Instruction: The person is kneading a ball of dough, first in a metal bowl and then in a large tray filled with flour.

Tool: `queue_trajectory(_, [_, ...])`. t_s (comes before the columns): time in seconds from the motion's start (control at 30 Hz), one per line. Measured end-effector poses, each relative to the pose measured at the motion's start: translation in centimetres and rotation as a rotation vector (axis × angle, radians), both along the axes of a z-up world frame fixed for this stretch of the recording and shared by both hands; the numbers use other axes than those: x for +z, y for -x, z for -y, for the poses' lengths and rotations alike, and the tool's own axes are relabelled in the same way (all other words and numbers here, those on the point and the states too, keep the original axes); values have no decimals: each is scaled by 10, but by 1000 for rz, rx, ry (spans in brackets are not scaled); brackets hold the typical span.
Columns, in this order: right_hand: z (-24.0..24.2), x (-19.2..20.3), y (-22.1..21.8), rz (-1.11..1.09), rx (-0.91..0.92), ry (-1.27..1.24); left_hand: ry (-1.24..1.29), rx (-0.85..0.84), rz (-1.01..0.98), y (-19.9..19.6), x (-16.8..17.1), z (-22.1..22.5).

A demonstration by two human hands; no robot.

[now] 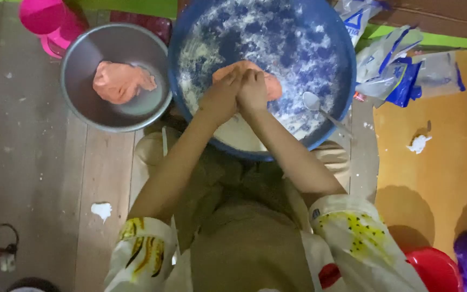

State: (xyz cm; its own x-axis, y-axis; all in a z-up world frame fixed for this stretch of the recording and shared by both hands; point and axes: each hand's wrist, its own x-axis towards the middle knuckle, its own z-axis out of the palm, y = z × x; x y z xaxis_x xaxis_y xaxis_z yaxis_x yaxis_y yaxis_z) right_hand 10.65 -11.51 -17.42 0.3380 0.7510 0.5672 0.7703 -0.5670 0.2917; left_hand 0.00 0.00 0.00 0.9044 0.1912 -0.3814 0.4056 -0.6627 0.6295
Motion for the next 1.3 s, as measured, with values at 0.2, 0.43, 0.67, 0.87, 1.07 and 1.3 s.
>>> queue_trajectory(0.2, [35,40,-21,-665,-264,13,-66,-293,255,-5,-66,10])
queue_trajectory(0.43, [126,-3,-66,-1533,-522,-796,-689,-336,299,-17,-144,39])
queue_trajectory(0.67, [124,61,-27,-1962,-435,-1086,-998,-412,84,-2,-67,88])
queue_trajectory(0.87, [109,117,-19,-1496,-329,-594,-1080,-456,12,-10,-71,81])
queue_trajectory(1.07, [69,49,-37,-1184,-460,-230,-1085,-444,-6,-13,-87,77])
queue_trajectory(1.3, [19,71,-14,-980,-633,-120,-620,-350,121,-7,-87,38])
